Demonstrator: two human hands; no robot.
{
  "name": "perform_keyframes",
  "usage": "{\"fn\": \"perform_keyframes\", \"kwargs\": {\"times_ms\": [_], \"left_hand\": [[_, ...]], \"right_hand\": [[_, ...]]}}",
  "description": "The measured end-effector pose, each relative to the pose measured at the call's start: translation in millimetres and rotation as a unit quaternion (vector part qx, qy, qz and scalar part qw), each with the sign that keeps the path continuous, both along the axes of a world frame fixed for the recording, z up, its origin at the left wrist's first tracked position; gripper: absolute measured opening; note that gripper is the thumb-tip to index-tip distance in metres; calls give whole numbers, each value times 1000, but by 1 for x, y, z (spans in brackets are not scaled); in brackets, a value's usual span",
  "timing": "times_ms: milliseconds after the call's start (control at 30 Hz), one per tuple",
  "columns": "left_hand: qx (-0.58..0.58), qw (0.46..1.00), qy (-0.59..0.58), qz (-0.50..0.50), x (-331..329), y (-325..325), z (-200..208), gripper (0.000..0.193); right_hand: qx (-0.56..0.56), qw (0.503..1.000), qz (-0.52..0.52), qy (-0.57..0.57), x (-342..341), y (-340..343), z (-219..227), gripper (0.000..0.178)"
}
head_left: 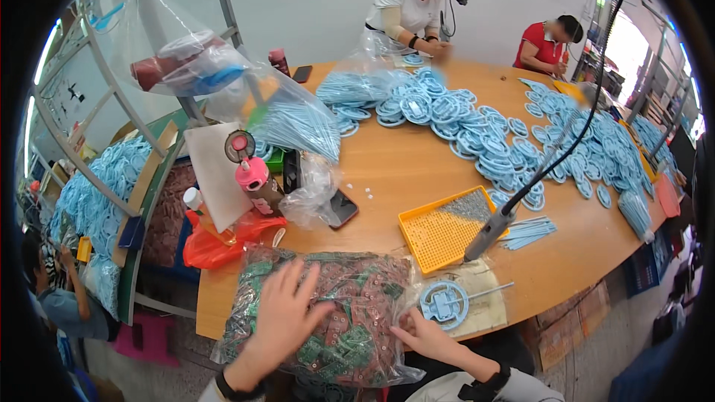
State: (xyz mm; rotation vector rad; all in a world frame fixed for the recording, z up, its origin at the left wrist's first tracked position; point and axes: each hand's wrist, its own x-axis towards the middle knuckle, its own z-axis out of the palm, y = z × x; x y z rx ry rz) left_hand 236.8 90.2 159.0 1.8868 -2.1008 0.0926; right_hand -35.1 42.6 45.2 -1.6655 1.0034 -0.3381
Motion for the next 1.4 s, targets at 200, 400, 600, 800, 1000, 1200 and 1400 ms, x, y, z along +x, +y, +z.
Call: {"fn": "perform_keyframes", "kwargs": {"times_ms": [200, 400, 600, 800, 1000, 1200, 1400], "left_hand": [[-26, 997, 59, 49, 7, 42, -37, 54], [-60, 994, 29, 81, 41, 36, -44, 52], [-62, 993, 21, 102, 56, 38, -45, 52], [-68, 990, 19, 122, 37, 32, -47, 42], [9, 993, 114, 15, -44, 30, -35, 28], [77, 994, 78, 2, -80, 52, -68, 25], [102, 990, 97, 13, -84, 52, -68, 37]], "right_hand": [[-52, 995, -40, -74, 36, 3, -22, 34], [5, 991, -54, -120, 69, -10, -22, 37], [178, 976, -80, -92, 36, -23, 0, 33], [124, 987, -59, -88, 17, -20, -7, 21], [2, 995, 89, 38, 43, -12, -6, 40], [225, 971, 79, -30, 24, -20, -16, 39], [-11, 985, 170, -8, 39, -6, -16, 44]]}}
